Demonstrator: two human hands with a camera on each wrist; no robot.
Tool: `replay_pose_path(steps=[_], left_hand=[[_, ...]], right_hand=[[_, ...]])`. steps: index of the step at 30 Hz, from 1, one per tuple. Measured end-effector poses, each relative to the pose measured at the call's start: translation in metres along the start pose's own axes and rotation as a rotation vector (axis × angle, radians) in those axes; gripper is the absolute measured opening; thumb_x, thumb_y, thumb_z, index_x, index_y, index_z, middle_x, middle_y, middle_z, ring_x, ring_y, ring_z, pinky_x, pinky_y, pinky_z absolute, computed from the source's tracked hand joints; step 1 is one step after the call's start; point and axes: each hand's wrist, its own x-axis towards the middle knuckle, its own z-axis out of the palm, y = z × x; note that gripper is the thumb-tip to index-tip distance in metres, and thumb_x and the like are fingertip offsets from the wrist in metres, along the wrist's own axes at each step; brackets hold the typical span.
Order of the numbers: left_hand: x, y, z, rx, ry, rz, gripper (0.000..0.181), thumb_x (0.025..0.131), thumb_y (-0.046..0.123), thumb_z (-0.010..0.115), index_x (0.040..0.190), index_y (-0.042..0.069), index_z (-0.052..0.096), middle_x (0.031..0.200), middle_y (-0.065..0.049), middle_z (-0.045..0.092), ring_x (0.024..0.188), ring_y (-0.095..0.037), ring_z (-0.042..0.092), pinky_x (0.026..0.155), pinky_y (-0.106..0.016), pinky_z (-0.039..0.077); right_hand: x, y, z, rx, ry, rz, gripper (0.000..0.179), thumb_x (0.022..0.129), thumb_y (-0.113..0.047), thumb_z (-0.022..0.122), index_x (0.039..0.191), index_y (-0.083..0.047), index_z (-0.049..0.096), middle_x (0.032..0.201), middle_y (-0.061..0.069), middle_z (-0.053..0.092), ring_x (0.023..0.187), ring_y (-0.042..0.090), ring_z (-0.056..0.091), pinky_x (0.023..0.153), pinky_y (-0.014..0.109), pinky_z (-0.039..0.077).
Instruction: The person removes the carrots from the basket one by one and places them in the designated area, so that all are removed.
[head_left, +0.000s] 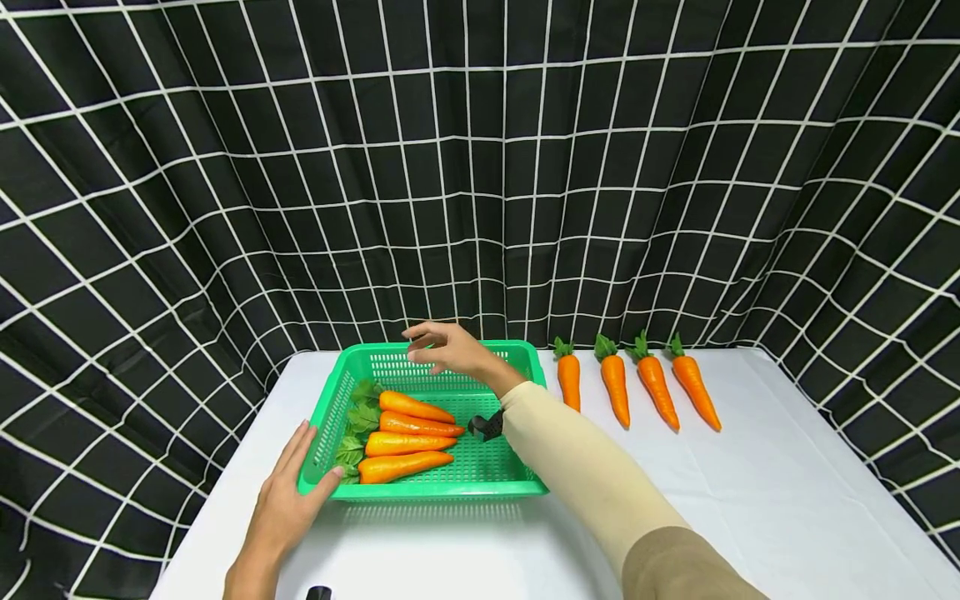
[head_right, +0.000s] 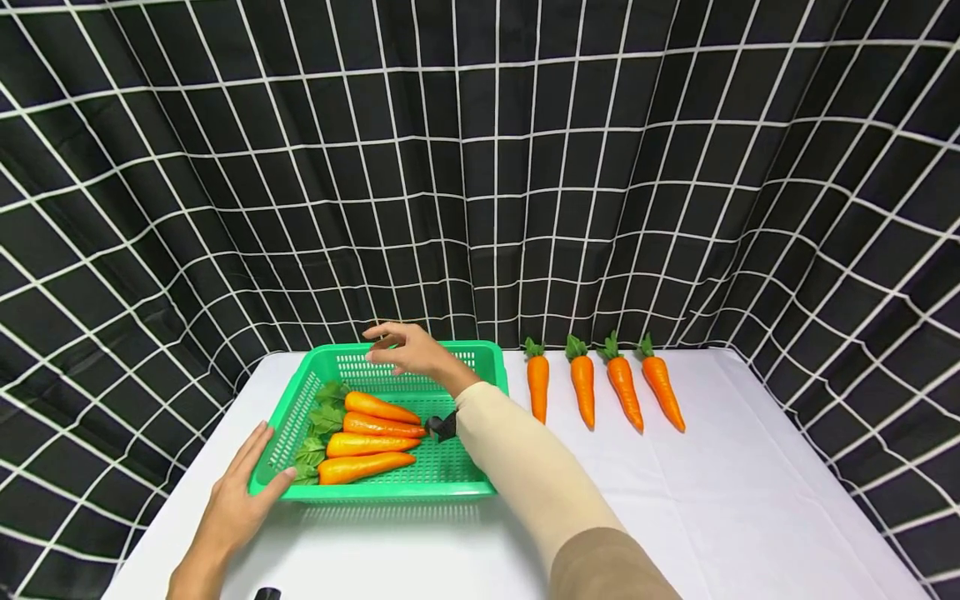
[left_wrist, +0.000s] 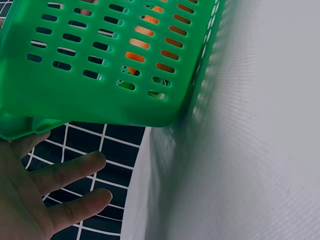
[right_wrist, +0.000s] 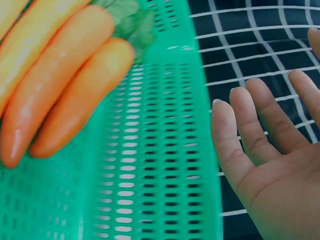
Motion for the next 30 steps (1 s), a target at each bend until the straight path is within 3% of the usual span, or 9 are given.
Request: replay_pose_path(steps=[4,9,12,16,20,27,30], left_hand=[[0.0,0.001,0.001,0.002,-0.012,-0.018,0.074,0.088,0.038,0.069,0.149,0.012,0.038,0.155,-0.002,0.029,0.131,-0.044,0.036,0.098,-0.063,0.034],[0.001,0.001,0.004,-0.004,-0.011,-0.012,0.074,0.088,0.041,0.068,0.149,0.012,0.039,0.155,-0.002,0.03,0.131,-0.044,0.037,0.097,-0.063,0.034],[0.0,-0.002,0.003,0.006,-0.003,-0.007,0.074,0.087,0.04,0.069,0.149,0.013,0.039,0.155,-0.001,0.03,0.131,-0.044,0.037,0.097,-0.063,0.034],[-0.004,-0.006,0.0,0.02,0.011,-0.028,0.074,0.087,0.037,0.071,0.149,0.013,0.039,0.155,-0.001,0.03,0.131,-0.044,0.036,0.097,-0.064,0.033],[-0.004,-0.006,0.0,0.009,0.008,-0.029,0.075,0.086,0.038,0.071,0.149,0.013,0.039,0.155,-0.001,0.031,0.132,-0.043,0.036,0.097,-0.063,0.033],[-0.001,-0.002,0.001,0.016,0.013,-0.012,0.074,0.087,0.039,0.07,0.149,0.013,0.039,0.154,-0.002,0.032,0.131,-0.043,0.037,0.097,-0.062,0.034],[-0.001,-0.001,0.002,0.012,0.013,-0.007,0.073,0.087,0.039,0.07,0.148,0.012,0.04,0.154,-0.003,0.033,0.131,-0.043,0.037,0.097,-0.062,0.034]], right_hand=[[0.002,0.012,0.003,-0.018,-0.036,0.077,0.046,0.092,-0.024,0.068,0.135,-0.013,0.056,0.121,0.009,0.061,0.108,0.033,0.059,0.084,0.052,0.051],[0.004,0.026,0.009,-0.078,-0.061,0.181,0.043,0.089,-0.026,0.072,0.13,-0.022,0.06,0.121,0.004,0.062,0.104,0.021,0.061,0.082,0.051,0.051],[0.007,0.034,0.016,-0.121,-0.116,0.223,0.047,0.089,-0.026,0.071,0.134,-0.019,0.058,0.125,0.009,0.06,0.101,0.017,0.06,0.082,0.049,0.051],[0.013,0.041,0.026,-0.176,-0.196,0.25,0.057,0.088,-0.03,0.072,0.14,-0.016,0.052,0.131,0.014,0.056,0.1,0.017,0.059,0.078,0.041,0.053],[0.016,0.047,0.03,-0.183,-0.187,0.274,0.058,0.086,-0.031,0.074,0.139,-0.02,0.054,0.13,0.013,0.055,0.101,0.02,0.059,0.075,0.037,0.053],[0.02,0.054,0.032,-0.25,-0.187,0.282,0.056,0.086,-0.033,0.075,0.137,-0.023,0.055,0.129,0.007,0.056,0.114,0.021,0.054,0.091,0.038,0.047],[0.019,0.056,0.034,-0.275,-0.195,0.299,0.057,0.087,-0.032,0.074,0.138,-0.022,0.054,0.128,0.009,0.056,0.114,0.022,0.054,0.091,0.038,0.048]])
